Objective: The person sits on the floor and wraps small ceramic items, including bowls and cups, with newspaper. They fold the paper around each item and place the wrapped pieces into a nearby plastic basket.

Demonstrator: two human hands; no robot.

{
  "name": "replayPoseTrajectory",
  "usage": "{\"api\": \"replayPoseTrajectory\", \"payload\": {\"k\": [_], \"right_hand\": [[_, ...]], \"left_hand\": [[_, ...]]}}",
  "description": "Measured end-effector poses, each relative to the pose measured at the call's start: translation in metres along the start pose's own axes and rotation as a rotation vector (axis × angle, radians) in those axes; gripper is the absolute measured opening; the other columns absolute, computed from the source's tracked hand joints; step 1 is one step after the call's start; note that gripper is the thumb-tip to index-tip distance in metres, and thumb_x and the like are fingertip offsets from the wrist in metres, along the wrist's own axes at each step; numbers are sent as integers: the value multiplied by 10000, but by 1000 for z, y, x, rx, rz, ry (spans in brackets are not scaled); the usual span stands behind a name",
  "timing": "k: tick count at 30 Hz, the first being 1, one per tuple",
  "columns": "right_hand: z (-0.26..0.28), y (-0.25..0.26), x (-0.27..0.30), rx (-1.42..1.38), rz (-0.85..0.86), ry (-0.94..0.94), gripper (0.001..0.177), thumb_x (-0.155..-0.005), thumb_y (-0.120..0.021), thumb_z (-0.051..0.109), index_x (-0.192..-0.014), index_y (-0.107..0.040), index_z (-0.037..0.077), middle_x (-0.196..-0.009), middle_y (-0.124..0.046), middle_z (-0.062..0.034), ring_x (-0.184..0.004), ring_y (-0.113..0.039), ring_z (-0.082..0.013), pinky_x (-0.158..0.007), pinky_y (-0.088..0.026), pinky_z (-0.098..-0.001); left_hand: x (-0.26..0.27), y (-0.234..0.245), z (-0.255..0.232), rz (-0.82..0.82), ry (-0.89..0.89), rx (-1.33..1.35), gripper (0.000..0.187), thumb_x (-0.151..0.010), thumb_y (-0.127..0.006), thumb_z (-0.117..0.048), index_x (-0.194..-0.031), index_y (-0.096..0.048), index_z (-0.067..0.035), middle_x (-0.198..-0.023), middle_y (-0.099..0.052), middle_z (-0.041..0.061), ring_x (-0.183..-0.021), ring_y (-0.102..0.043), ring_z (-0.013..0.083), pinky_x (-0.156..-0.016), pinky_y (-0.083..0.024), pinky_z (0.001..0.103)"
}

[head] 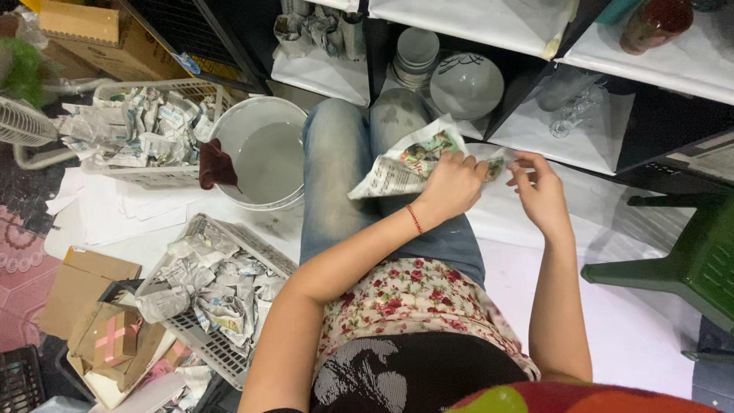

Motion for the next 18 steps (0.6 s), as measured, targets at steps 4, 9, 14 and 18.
{"api": "replayPoseTrajectory", "payload": {"k": [4, 9, 14, 18], "right_hand": [[10, -6, 0, 74, -7, 36, 289, -1011, -569, 44, -1294, -597, -5, -1124, -707, -146, -827, -695, -210, -698, -555, -331], [34, 15, -5, 74, -116, 175, 295, -1025, -520, 4, -1294, -642, 10, -1163, -718, -148, -841, -691, -206, -708, -535, -331], [20, 33, -46, 259, -152, 143, 250, -1039, -605, 100, -1271, -635, 11, -1096, -738, -173, -842, -737, -269, -730, -540, -393], [-26, 32, -123, 445, -234, 207, 398, -1005, -661, 122, -1342, -532, -45, -1016, -733, -219, -881, -724, -400, -805, -558, -489]], "left_hand": [[-5, 17, -9, -133, -59, -100, 154, -809, -669, -150, -952, -663, -93, -885, -686, 80, -961, -664, 249, -915, -443, 364], [-29, 5, -16, -45, -140, 15, 141, -816, -684, -125, -954, -661, -105, -805, -716, 79, -903, -689, 257, -911, -508, 401], [-64, -36, -12, 56, -86, 288, 392, -735, -713, -130, -1104, -621, -34, -769, -722, 123, -716, -733, 306, -615, -570, 433], [-87, -94, -5, 58, -52, 177, 542, -665, -741, -127, -1167, -600, 23, -743, -740, 125, -657, -747, 287, -559, -578, 412]]}}
Point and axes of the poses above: each hand's wrist, its own x-axis away from the middle knuckle, its own y-axis out of the back of the hand, z = x × y, the point moved 5 cm from there along -x, towards the middle knuckle
